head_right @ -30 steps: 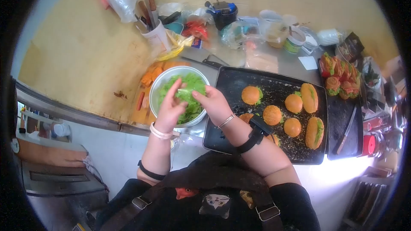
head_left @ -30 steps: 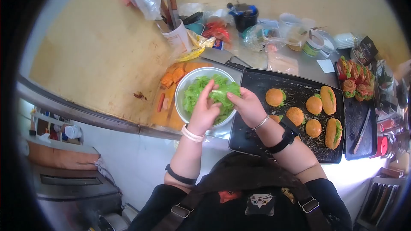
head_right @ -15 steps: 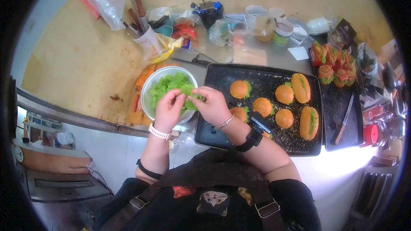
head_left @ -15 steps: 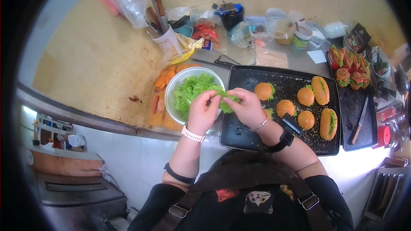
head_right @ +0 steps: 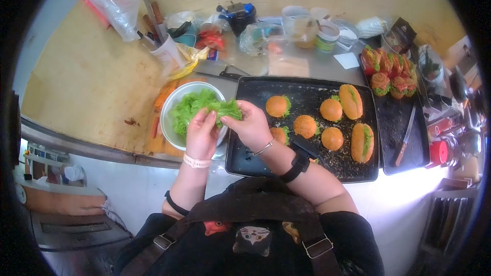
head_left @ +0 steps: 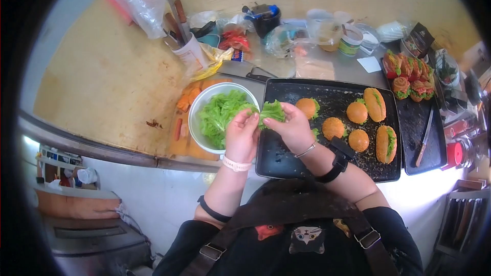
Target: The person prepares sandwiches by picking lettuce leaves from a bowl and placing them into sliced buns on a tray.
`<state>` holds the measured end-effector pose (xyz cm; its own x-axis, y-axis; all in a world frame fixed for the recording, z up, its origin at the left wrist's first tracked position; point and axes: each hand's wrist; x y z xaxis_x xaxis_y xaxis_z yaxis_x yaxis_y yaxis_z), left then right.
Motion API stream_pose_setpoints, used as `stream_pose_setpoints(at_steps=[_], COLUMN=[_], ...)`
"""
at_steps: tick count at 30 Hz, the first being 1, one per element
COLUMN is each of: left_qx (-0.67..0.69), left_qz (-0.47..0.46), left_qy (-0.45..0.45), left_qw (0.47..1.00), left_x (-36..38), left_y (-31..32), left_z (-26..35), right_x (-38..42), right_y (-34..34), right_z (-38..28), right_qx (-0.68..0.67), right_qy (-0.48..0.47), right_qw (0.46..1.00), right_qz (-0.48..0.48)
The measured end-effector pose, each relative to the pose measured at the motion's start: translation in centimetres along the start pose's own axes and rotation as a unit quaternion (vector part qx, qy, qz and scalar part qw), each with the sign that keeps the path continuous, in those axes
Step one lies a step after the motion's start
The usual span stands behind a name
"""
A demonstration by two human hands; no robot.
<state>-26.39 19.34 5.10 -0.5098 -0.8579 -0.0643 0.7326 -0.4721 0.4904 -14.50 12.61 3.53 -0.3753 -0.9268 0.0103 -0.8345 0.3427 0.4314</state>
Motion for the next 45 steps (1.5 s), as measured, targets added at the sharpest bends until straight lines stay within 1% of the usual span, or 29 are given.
stream_pose_setpoints(at_steps=[2, 4, 6, 7, 9, 11, 14, 15, 18, 20, 22, 23, 25, 26, 28, 29, 31, 32, 33, 34, 35, 36, 38, 39, 40, 41, 42, 43, 45], left_qx=[0.167, 0.195, 0.190, 0.082, -0.138, -0.225, -0.310, -0.320, -0.368, -0.444, -0.435, -0.432, -0.228, -0.120, -0.056, -0.022, -0.072, -0.182, -0.290, -0.476, -0.642, -0.779, -0.750, -0.729, -0.656, -0.536, -0.519, -0.589, -0.576], left_qz=[0.009, 0.021, 0.025, 0.006, -0.033, -0.061, -0.101, -0.115, -0.117, -0.130, -0.148, -0.155, -0.127, -0.107, -0.027, 0.013, 0.056, 0.098, 0.138, 0.093, 0.042, -0.014, -0.015, -0.014, -0.084, -0.148, -0.217, -0.335, -0.433], left_qy=[-0.095, -0.100, -0.089, -0.040, 0.057, 0.094, 0.115, 0.127, 0.127, 0.110, 0.088, 0.076, -0.026, -0.077, -0.101, -0.112, -0.007, 0.040, 0.087, 0.121, 0.151, 0.176, 0.309, 0.373, 0.332, 0.245, 0.156, 0.192, 0.162], left_qw=[0.981, 0.976, 0.977, 0.996, 0.988, 0.968, 0.938, 0.932, 0.914, 0.880, 0.884, 0.885, 0.965, 0.984, 0.993, 0.993, 0.996, 0.977, 0.943, 0.866, 0.751, 0.602, 0.585, 0.574, 0.673, 0.794, 0.812, 0.710, 0.674], left_x=[0.0, 0.1, 0.4, 0.3, 0.2, 0.4, 0.1, 0.1, 0.8, 1.2, 1.4, 1.6, 2.2, 2.3, 2.4, 2.1, -0.3, -1.6, -3.0, -4.5, -6.0, -6.8, -5.3, -4.3, -3.8, -3.0, -1.4, -0.8, 0.9], left_y=[0.4, 0.6, 0.8, 0.6, 0.2, 0.5, 0.0, 0.0, 0.6, 0.7, -0.2, -0.4, -0.1, 0.0, 0.7, 0.9, -2.1, -3.5, -4.8, -7.7, -11.3, -13.0, -6.3, -2.2, 0.6, 3.7, 7.8, 10.0, 13.9], left_z=[-0.3, -1.2, -1.8, -2.0, -1.9, -1.3, -1.8, -2.0, -2.1, -2.1, -3.2, -3.6, -3.9, -4.0, -3.2, -3.0, -2.4, -1.5, -0.6, -0.4, -0.9, -1.4, -0.3, -0.5, -1.9, -4.2, -5.8, -7.9, -13.9], right_x=[0.4, 0.6, 0.9, 1.0, 1.1, 1.0, 1.3, 1.4, 2.6, 3.2, 3.6, 3.9, 4.6, 4.9, 5.7, 6.0, 6.5, 6.8, 7.8, 9.1, 10.6, 12.1, 15.5, 17.1, 18.6, 20.3, 21.7, 22.6, 24.1], right_y=[0.2, 0.3, 0.1, 0.0, -1.3, -2.4, -3.2, -3.5, -3.4, -3.5, -4.2, -4.4, -4.7, -4.9, -5.3, -5.8, -7.0, -8.8, -10.2, -11.6, -12.9, -14.1, -16.9, -17.9, -18.9, -20.6, -21.9, -22.2, -22.5], right_z=[0.8, 1.3, 0.9, 0.5, -0.8, -0.7, 0.0, 0.6, 0.4, 0.4, 0.5, 0.5, 0.5, 0.7, 1.1, 1.0, -0.1, 0.8, 0.5, 0.3, 0.2, 0.0, 0.7, 0.4, 0.0, 0.6, 1.3, 1.0, -0.1], right_qx=[-0.017, -0.070, -0.048, -0.036, -0.045, -0.037, 0.075, 0.109, 0.214, 0.219, 0.274, 0.258, 0.223, 0.173, 0.071, -0.009, -0.169, -0.135, -0.157, -0.180, -0.202, -0.225, -0.206, -0.145, -0.081, 0.054, 0.188, 0.190, 0.214], right_qy=[-0.032, -0.060, -0.082, -0.094, 0.038, 0.133, 0.130, 0.071, 0.014, -0.003, -0.087, -0.095, -0.112, -0.097, -0.065, -0.008, 0.100, 0.086, 0.105, 0.124, 0.124, 0.122, 0.062, 0.078, 0.095, 0.091, 0.083, 0.060, 0.076], right_qw=[0.999, 0.994, 0.993, 0.992, 0.998, 0.990, 0.988, 0.991, 0.973, 0.969, 0.951, 0.955, 0.964, 0.975, 0.991, 0.992, 0.964, 0.972, 0.967, 0.961, 0.952, 0.941, 0.930, 0.926, 0.916, 0.899, 0.864, 0.847, 0.817], right_qz=[0.031, 0.053, 0.068, 0.075, 0.008, -0.023, 0.025, 0.027, 0.086, 0.115, 0.114, 0.109, 0.094, 0.095, 0.098, 0.127, 0.178, 0.173, 0.171, 0.169, 0.196, 0.224, 0.298, 0.341, 0.381, 0.425, 0.460, 0.493, 0.529])
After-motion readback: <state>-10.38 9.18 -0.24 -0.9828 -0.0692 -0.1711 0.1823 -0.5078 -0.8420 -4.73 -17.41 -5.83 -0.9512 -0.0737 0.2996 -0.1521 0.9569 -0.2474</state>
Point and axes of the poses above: each hand's wrist, its own x-axis away from the middle knuckle, its own y-axis out of the palm, z = x × y, and after that the axes turned 9 degrees about y, right-handed
